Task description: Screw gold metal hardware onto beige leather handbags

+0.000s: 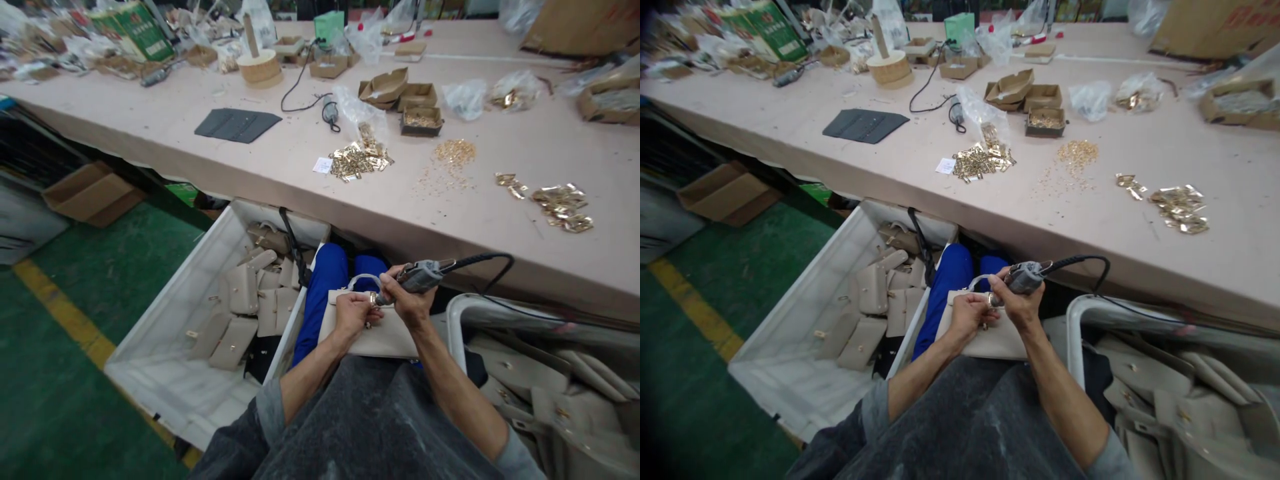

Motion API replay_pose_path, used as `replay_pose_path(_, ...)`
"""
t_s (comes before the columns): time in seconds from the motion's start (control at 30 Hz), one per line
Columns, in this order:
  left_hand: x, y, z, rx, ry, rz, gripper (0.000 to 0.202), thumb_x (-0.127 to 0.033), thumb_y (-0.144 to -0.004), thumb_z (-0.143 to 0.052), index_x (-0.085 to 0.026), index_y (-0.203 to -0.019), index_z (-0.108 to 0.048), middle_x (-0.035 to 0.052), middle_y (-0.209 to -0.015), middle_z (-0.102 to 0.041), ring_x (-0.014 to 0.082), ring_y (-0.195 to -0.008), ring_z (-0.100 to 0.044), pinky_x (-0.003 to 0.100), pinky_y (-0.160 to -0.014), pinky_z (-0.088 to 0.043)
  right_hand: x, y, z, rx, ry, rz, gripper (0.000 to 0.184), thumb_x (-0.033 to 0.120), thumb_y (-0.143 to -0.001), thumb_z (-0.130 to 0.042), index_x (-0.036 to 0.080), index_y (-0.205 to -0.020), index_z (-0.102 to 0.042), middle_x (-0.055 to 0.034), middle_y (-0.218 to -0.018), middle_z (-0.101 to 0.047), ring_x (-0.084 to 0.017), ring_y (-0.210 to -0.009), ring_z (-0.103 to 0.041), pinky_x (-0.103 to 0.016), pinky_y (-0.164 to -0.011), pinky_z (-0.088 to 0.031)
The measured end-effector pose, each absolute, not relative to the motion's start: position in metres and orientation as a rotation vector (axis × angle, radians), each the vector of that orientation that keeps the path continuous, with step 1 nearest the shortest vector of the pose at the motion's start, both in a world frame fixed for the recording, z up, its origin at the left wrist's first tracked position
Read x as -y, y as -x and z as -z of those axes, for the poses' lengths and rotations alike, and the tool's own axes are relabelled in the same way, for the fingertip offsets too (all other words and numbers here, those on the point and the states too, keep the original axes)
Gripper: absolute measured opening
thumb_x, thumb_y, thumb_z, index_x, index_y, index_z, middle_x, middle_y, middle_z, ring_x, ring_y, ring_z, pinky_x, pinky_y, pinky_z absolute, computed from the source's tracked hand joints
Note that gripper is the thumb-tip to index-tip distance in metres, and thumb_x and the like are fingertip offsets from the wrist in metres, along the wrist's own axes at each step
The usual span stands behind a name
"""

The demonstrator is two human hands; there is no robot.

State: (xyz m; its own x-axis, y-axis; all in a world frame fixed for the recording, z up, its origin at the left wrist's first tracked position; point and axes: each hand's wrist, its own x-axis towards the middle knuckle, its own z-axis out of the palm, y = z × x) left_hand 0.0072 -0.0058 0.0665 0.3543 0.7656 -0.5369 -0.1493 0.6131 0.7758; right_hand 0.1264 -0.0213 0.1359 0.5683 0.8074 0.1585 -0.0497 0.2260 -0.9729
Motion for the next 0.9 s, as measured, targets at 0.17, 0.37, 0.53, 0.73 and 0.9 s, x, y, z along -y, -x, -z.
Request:
replay_pose_path(0.17, 0.008, -0.004, -0.067, -1.002, -0.743, -0.682, 0.023, -0.027, -0.073, -0.081, -0.01, -0.083, -0.068, 0.0147, -0.067, -0.076, 0.0264, -0.061, -0.076, 0.03, -0.054, -0.061, 0.023, -0.129, -0.134, 0.828, 1.17, -0.735, 0.028, 0.033, -0.078, -0.088, 0.019, -0.076, -0.064, 0.0035, -0.06, -0.058, -0.012, -0.044, -0.051, -0.025, -0.041, -0.045)
replay_pose_path(0.37, 0.009, -0.004, -0.064, -1.006, -0.746, -0.704, 0.036, -0.035, -0.072, -0.086, -0.013, -0.089, -0.063, 0.0143, -0.068, -0.076, 0.0282, -0.06, -0.077, 0.031, -0.052, -0.059, 0.025, -0.131, -0.13, 0.858, 1.082, -0.745, 0.025, 0.026, -0.082, -0.085, 0.019, -0.076, -0.062, 0.0039, -0.062, -0.059, -0.01, -0.042, -0.051, -0.025, -0.041, -0.041)
replay_pose_path(0.53, 0.009, -0.004, -0.057, -1.011, -0.757, -0.703, 0.039, -0.038, -0.073, -0.086, -0.015, -0.091, -0.059, 0.0139, -0.07, -0.077, 0.0286, -0.06, -0.077, 0.031, -0.052, -0.059, 0.024, -0.133, -0.131, 0.887, 1.071, -0.789, 0.03, 0.029, -0.082, -0.086, 0.02, -0.072, -0.059, 0.0052, -0.059, -0.056, -0.011, -0.043, -0.051, -0.025, -0.042, -0.043)
replay_pose_path(0.73, 0.01, -0.003, -0.055, -0.993, -0.75, -0.713, 0.046, -0.042, -0.073, -0.087, -0.017, -0.095, -0.055, 0.0134, -0.072, -0.078, 0.0287, -0.061, -0.077, 0.03, -0.051, -0.058, 0.022, -0.134, -0.133, 0.924, 1.044, -0.852, 0.031, 0.03, -0.082, -0.086, 0.021, -0.072, -0.059, 0.0056, -0.055, -0.054, -0.011, -0.043, -0.05, -0.026, -0.044, -0.042)
replay_pose_path(0.9, 0.01, -0.003, -0.058, -0.97, -0.713, -0.738, 0.05, -0.042, -0.07, -0.088, -0.019, -0.094, -0.051, 0.01, -0.068, -0.076, 0.0286, -0.058, -0.077, 0.029, -0.05, -0.058, 0.022, -0.134, -0.136, 0.987, 1.018, -0.901, 0.032, 0.026, -0.084, -0.084, 0.02, -0.068, -0.057, 0.0035, -0.055, -0.057, -0.012, -0.045, -0.053, -0.027, -0.046, -0.042)
